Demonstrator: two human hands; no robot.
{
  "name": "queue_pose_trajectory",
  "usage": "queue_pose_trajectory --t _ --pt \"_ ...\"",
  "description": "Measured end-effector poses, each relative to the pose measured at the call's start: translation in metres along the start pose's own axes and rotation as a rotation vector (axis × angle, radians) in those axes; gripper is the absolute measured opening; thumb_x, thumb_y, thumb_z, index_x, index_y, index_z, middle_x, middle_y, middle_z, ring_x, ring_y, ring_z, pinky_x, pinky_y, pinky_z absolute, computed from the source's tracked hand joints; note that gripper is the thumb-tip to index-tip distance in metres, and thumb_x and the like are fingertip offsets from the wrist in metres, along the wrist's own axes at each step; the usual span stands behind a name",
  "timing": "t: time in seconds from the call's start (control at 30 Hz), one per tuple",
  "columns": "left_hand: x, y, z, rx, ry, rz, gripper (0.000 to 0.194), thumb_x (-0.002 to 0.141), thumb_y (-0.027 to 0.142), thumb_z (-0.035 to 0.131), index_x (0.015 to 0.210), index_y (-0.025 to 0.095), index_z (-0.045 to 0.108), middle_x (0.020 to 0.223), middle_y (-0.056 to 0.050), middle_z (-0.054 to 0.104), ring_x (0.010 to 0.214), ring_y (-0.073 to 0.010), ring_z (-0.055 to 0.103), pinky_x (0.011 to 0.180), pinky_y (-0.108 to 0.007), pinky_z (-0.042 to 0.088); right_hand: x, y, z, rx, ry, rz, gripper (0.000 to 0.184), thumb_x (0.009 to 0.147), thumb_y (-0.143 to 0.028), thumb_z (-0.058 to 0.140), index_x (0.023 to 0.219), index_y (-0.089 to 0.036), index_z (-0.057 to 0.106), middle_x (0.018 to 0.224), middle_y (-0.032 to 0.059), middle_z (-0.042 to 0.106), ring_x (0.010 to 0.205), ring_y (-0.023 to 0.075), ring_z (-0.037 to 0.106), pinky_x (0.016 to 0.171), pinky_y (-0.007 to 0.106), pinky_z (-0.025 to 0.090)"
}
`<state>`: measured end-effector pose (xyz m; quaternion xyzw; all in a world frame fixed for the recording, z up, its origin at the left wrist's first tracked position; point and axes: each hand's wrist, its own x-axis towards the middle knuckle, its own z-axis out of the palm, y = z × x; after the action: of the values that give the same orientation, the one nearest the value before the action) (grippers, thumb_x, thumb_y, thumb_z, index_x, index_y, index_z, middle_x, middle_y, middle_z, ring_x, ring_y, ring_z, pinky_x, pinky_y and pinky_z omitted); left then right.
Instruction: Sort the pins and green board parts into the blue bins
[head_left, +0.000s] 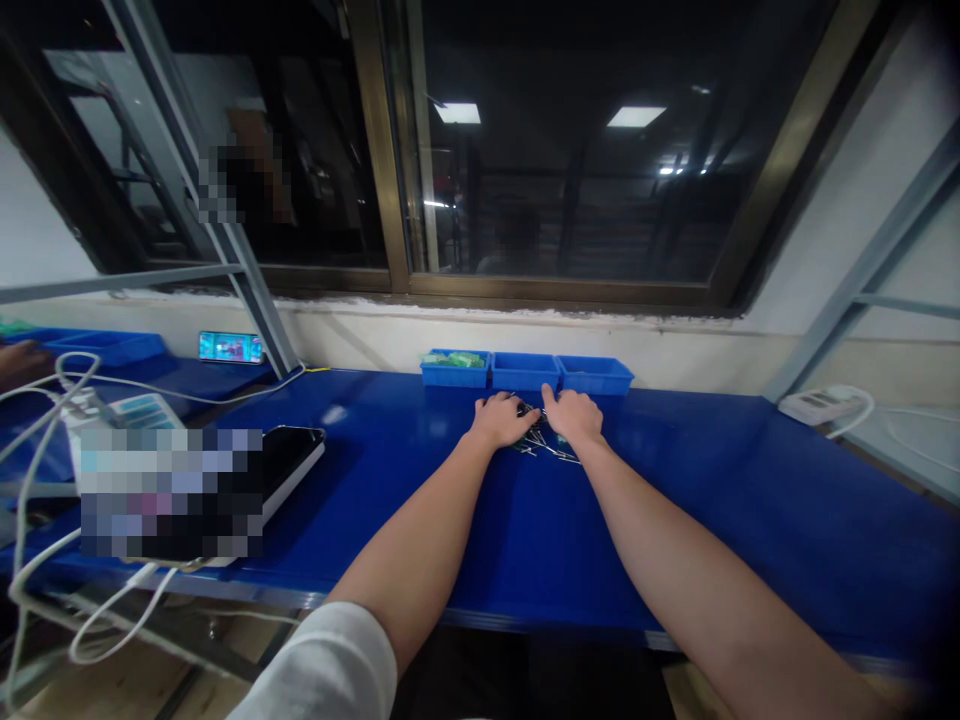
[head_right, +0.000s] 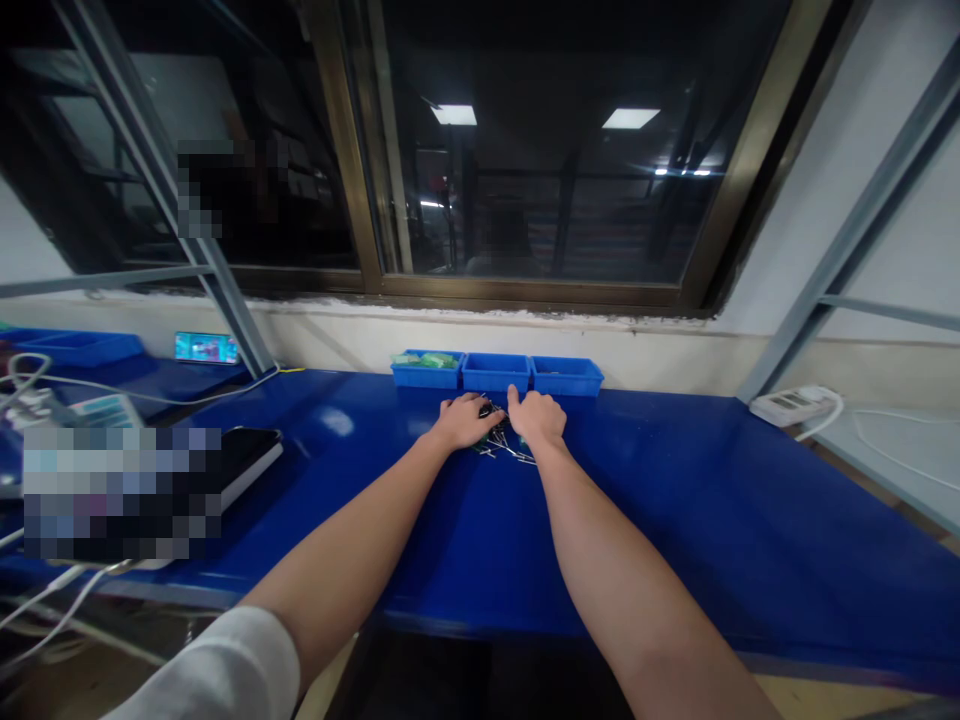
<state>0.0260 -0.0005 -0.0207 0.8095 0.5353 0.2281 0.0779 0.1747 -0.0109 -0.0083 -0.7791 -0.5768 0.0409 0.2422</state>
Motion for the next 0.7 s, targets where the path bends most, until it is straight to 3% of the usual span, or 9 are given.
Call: queue_pose_trajectory --t 0.3,0.47,0.63,0.7 --pt "0.001 0.001 -0.002 -0.030 0.004 -0.015 0.053 0.076 0.063 0.041 0.099 0.022 0.064 0.123 -0.013 0.052 0.114 -0.0316 0.044 0.096 -0.051 0.024 0.003 0.003 0.001 0.072 -0.009 0.043 0.081 0.077 -0.071 0.017 0.095 -0.010 0.068 0.098 0.0246 0.062 0.098 0.0344 0.056 0.084 0.045 0.039" --pt "0.001 0.006 -0.007 -0.094 0.107 0.003 0.051 0.076 0.059 0.045 0.106 0.020 0.061 0.127 -0.014 0.048 0.116 -0.0312 0.042 0.097 -0.050 0.024 0.013 0.004 -0.004 0.287 0.090 0.104 0.078 0.076 -0.073 0.018 0.084 -0.014 0.069 0.092 0.0219 0.064 0.096 0.0338 0.057 0.083 0.042 0.040" --pt "-0.007 0.019 -0.017 -0.185 0.122 0.245 0.038 0.076 0.051 0.053 0.100 0.023 0.064 0.111 -0.007 0.059 0.110 -0.0264 0.048 0.096 -0.044 0.026 0.028 0.005 0.002 0.555 0.185 0.104 0.073 0.078 -0.071 0.017 0.072 -0.017 0.066 0.074 0.0156 0.066 0.084 0.0308 0.060 0.076 0.037 0.043" --pt "-0.010 0.024 -0.021 -0.218 0.081 0.348 0.033 0.074 0.047 0.057 0.096 0.024 0.065 0.104 -0.005 0.062 0.105 -0.0249 0.051 0.095 -0.042 0.028 0.031 0.005 0.007 0.596 0.179 0.004 0.072 0.078 -0.071 0.016 0.074 -0.017 0.064 0.066 0.0132 0.064 0.076 0.0289 0.061 0.068 0.036 0.044"
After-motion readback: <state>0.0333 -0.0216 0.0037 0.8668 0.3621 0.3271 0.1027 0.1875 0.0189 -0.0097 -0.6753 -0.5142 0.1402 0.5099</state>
